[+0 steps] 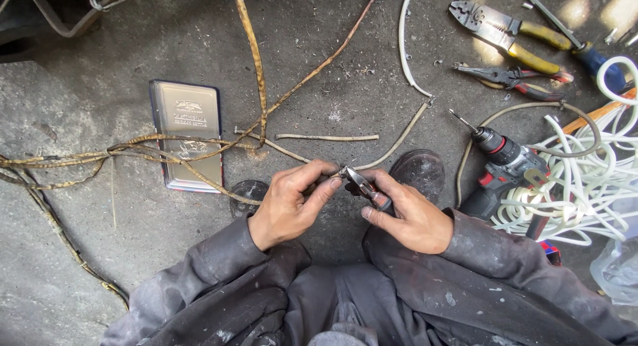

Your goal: The person sits on the ground and pulls out white electrical cable from a loose pile, coils it by hand into loops, and measures it against a metal case on the floor. They then use pliers to cut a length of cable and strip the insulation from its ends, handling the cut pieces.

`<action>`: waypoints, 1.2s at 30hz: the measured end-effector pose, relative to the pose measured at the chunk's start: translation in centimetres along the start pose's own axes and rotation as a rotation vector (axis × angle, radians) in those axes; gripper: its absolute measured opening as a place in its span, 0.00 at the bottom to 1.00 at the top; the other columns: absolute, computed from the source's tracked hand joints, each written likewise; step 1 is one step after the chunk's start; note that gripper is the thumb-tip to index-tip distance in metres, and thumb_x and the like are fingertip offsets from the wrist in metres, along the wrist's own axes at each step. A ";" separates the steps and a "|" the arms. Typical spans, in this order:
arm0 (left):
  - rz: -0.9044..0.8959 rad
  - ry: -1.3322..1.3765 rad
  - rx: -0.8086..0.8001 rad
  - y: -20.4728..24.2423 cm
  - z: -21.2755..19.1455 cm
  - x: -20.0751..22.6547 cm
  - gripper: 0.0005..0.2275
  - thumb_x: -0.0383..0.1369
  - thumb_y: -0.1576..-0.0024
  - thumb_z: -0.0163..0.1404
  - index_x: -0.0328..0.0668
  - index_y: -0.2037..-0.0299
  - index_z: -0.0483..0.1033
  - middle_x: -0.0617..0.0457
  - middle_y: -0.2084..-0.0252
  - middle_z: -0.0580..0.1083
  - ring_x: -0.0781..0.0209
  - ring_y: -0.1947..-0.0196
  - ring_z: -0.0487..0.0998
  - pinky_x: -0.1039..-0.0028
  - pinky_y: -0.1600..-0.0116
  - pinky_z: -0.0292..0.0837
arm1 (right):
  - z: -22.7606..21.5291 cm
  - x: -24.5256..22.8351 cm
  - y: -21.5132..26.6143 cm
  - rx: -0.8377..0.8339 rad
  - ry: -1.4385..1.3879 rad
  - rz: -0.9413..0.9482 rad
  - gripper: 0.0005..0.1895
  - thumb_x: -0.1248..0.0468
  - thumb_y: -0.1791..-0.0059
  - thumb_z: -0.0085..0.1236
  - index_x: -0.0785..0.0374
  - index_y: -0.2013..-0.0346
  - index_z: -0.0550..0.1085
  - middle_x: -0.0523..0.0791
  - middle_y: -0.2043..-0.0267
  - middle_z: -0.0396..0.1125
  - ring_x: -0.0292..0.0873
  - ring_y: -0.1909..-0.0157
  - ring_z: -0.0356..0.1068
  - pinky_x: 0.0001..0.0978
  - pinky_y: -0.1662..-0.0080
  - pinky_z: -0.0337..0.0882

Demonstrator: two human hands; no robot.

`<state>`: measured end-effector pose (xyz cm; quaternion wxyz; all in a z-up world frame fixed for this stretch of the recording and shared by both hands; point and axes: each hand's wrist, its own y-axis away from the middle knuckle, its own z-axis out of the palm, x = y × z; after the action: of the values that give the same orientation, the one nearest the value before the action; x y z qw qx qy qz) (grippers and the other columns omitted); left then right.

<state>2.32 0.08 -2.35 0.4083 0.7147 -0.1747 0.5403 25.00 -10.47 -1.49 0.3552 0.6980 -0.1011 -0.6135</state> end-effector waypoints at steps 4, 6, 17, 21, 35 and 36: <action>0.083 -0.053 0.006 0.1 -0.1 -0.2 0.08 0.30 0.36 0.53 0.35 0.51 0.76 0.47 0.64 0.78 0.64 0.65 0.82 0.73 0.62 0.74 | 0.1 0.6 -0.1 -0.002 -0.051 -0.068 0.27 0.65 0.50 0.56 0.64 0.36 0.63 0.45 0.59 0.67 0.42 0.56 0.69 0.37 0.51 0.70; 0.063 -0.044 0.007 0.1 -0.1 0.0 0.08 0.30 0.36 0.53 0.35 0.51 0.76 0.47 0.64 0.78 0.64 0.66 0.81 0.73 0.63 0.74 | 0.0 0.4 -0.2 0.005 -0.053 -0.088 0.27 0.65 0.50 0.56 0.64 0.36 0.63 0.44 0.59 0.68 0.41 0.55 0.70 0.36 0.51 0.71; 0.023 -0.024 -0.110 0.0 0.0 -0.1 0.08 0.32 0.35 0.52 0.37 0.52 0.75 0.49 0.67 0.76 0.65 0.69 0.78 0.72 0.64 0.72 | -0.2 -0.5 0.1 0.016 0.092 0.006 0.25 0.63 0.51 0.59 0.64 0.41 0.67 0.47 0.67 0.65 0.43 0.62 0.70 0.37 0.55 0.71; -0.002 -0.024 -0.111 0.0 0.1 0.1 0.08 0.32 0.36 0.51 0.36 0.52 0.75 0.49 0.68 0.75 0.65 0.69 0.77 0.72 0.64 0.72 | -0.4 -0.3 0.2 0.022 0.117 -0.052 0.26 0.66 0.52 0.58 0.66 0.39 0.65 0.48 0.62 0.66 0.45 0.59 0.70 0.38 0.54 0.71; -0.081 0.063 -0.136 0.2 0.4 0.1 0.07 0.31 0.35 0.52 0.37 0.52 0.75 0.55 0.74 0.71 0.72 0.75 0.69 0.75 0.69 0.66 | -0.7 0.3 0.3 -0.066 -0.001 -0.081 0.31 0.65 0.52 0.57 0.66 0.35 0.63 0.49 0.52 0.71 0.44 0.58 0.69 0.40 0.52 0.71; -0.060 0.043 -0.118 0.2 0.4 0.1 0.06 0.30 0.36 0.52 0.37 0.52 0.74 0.54 0.73 0.71 0.71 0.75 0.69 0.75 0.69 0.66 | -0.8 0.1 0.2 -0.067 0.006 -0.064 0.32 0.65 0.52 0.57 0.66 0.34 0.62 0.49 0.53 0.71 0.45 0.59 0.69 0.40 0.52 0.71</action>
<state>2.48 -0.37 -2.25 0.4694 0.6824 -0.1759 0.5320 25.79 -10.41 -1.47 0.3588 0.6905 -0.0568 -0.6255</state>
